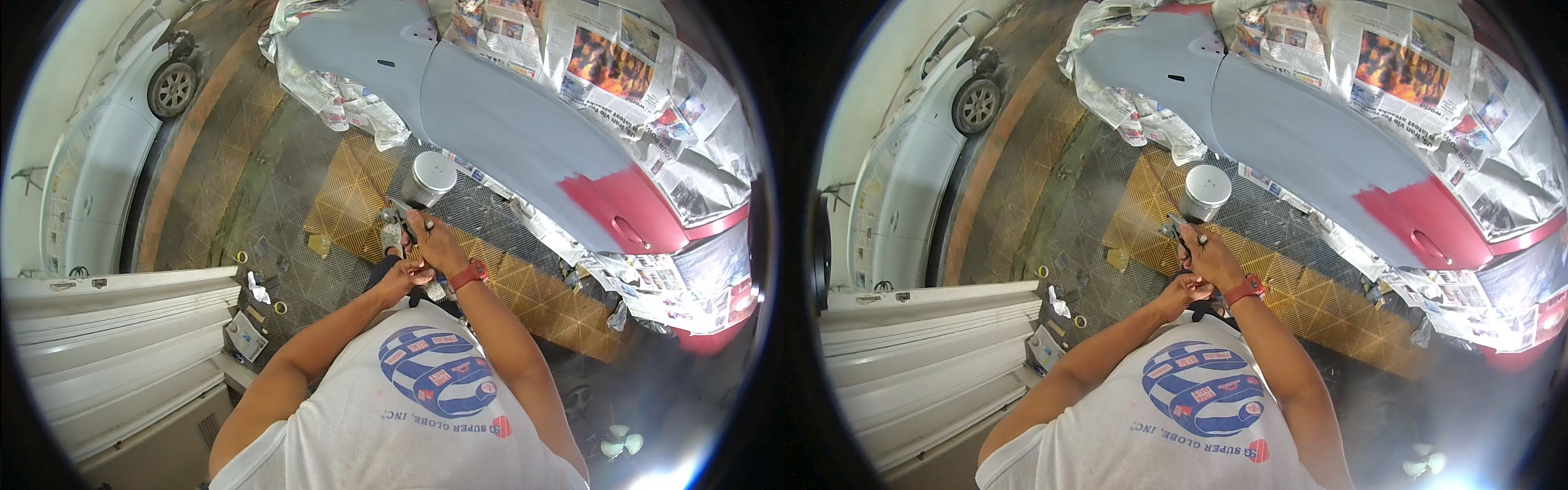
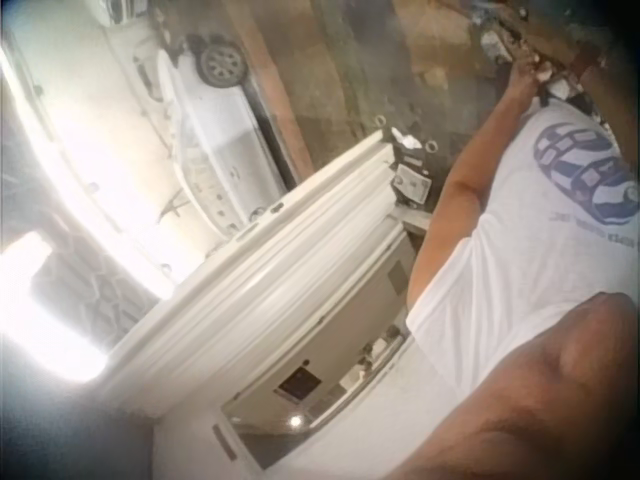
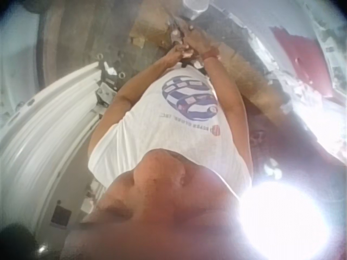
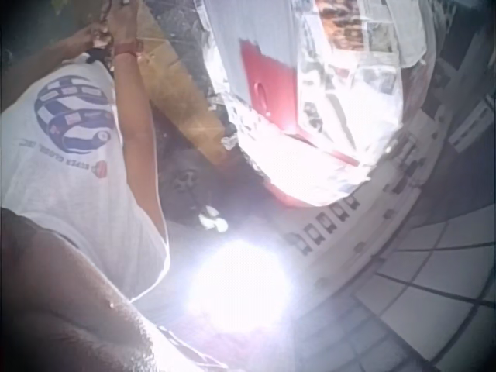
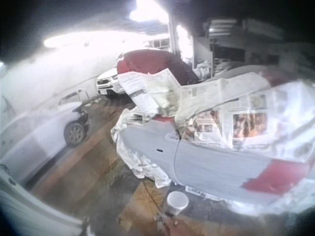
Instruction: The person walks through a cluttered garage and uses a spray gun to apply gray paint to a car hood that is partially covered with newspaper. The person moves around the hood, spraying different sections in overlapping passes.
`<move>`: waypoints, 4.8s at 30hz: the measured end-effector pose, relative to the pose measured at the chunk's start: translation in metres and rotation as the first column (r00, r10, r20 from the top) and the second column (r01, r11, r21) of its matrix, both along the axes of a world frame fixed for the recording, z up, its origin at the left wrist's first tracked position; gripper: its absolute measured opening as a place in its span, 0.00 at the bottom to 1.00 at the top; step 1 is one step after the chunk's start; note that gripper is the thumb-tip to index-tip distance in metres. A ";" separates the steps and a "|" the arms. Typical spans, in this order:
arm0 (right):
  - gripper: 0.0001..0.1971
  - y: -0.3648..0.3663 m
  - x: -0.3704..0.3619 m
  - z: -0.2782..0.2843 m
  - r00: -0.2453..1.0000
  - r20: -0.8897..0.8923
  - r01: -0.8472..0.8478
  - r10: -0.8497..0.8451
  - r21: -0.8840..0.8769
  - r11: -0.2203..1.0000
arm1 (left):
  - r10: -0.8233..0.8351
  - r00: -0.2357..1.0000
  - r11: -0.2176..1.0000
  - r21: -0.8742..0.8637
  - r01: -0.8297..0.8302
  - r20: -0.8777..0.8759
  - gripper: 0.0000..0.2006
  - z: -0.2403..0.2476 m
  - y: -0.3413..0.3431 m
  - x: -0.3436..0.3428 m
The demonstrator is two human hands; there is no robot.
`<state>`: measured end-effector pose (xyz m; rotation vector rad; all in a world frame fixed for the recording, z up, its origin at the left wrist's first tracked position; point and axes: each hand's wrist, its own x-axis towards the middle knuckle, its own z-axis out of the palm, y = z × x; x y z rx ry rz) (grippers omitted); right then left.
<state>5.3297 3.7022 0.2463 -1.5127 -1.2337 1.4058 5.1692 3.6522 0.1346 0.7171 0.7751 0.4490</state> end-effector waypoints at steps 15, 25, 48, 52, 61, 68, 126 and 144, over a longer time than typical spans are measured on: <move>0.28 -0.006 0.023 -0.065 0.956 -0.230 0.142 -0.182 -0.178 0.974 | -0.023 0.997 0.998 -0.053 0.019 -0.069 0.06 -0.054 -0.006 0.009; 0.31 -0.031 0.050 -0.198 0.949 0.079 0.310 -0.306 -0.060 0.949 | -0.471 0.738 0.865 -0.088 0.494 -0.484 0.17 -0.159 -0.001 -0.018; 0.29 0.181 0.033 -0.606 0.619 0.060 0.748 -0.783 0.262 0.610 | -0.457 -0.116 0.168 -0.213 0.962 -0.882 0.34 -0.312 -0.012 -0.133; 0.38 0.204 0.015 -0.591 0.721 -0.087 0.689 -0.687 0.188 0.700 | -0.508 -0.188 0.144 -0.298 0.944 -0.841 0.35 -0.312 -0.011 -0.132; 0.26 0.142 0.074 -0.588 0.548 0.023 0.821 -0.836 0.175 0.543 | -0.476 -0.155 0.166 -0.261 0.951 -0.866 0.29 -0.316 -0.015 -0.132; 0.30 0.038 0.158 -0.582 0.348 0.092 0.915 -0.933 0.181 0.360 | -0.453 -0.196 0.111 -0.273 0.956 -0.870 0.26 -0.317 -0.019 -0.123; 0.28 -0.233 0.487 -0.544 -0.131 0.224 0.948 -0.966 0.313 -0.057 | -0.272 -0.461 -0.238 -0.405 0.883 -0.845 0.26 -0.328 -0.026 -0.019; 0.29 0.045 0.164 -0.502 0.563 0.137 0.818 -0.815 0.049 0.573 | -0.333 -0.294 -0.063 -0.290 0.955 -0.896 0.24 -0.322 -0.011 -0.076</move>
